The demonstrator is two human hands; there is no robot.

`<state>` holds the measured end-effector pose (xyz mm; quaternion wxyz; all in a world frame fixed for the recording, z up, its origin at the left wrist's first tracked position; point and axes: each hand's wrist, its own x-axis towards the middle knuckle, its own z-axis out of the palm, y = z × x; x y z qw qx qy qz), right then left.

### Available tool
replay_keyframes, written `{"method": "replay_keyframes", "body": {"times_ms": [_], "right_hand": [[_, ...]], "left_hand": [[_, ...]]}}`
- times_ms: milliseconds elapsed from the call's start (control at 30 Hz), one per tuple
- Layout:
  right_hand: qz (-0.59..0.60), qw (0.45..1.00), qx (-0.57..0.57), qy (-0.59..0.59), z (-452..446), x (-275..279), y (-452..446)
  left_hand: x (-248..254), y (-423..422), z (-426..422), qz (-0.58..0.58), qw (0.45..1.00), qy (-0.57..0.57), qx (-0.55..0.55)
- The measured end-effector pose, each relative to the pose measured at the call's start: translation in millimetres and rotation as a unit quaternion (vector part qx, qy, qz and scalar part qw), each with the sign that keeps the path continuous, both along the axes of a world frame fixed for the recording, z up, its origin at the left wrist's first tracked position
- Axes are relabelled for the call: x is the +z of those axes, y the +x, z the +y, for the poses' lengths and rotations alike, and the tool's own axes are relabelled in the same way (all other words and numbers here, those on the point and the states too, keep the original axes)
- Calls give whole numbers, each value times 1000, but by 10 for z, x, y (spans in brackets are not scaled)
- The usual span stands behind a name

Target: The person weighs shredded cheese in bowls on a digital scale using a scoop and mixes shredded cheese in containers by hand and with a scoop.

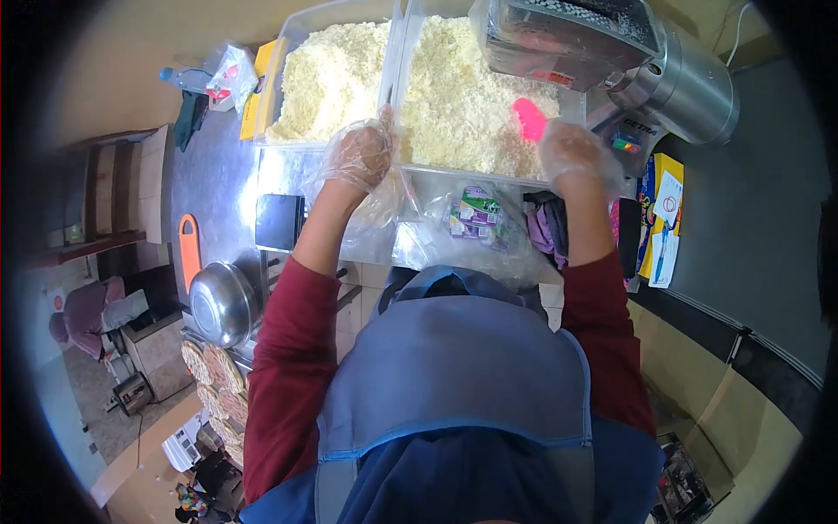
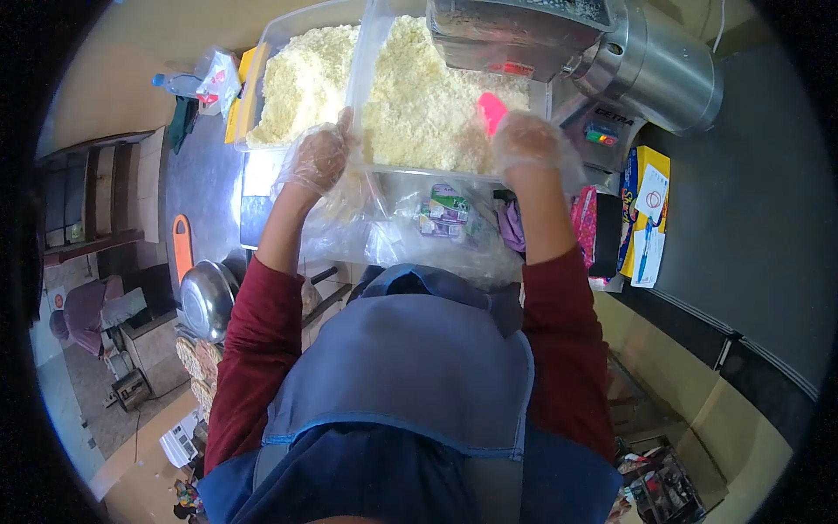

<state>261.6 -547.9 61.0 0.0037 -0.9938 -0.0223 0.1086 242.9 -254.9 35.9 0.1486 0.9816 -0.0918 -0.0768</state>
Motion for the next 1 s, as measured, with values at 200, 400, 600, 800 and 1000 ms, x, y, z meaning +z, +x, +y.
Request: {"method": "replay_keyframes", "body": {"times_ms": [200,400,600,800,1000], "right_hand": [[147,974,146,91,-19,-1100,469],[214,855,-119,457,376,-1144,463],[-15,982,-54,179,410,-425,132],[-112,981,-48,154,642,-54,-81],[-1,976,-176,131,366,-162,12]], "left_hand": [[-54,44,59,-12,996,61,-58],[-118,65,143,-58,990,52,-116],[13,84,131,18,993,59,-101],[4,551,197,58,997,-43,-36],[-443,1220,-118,-89,979,-182,4]]}}
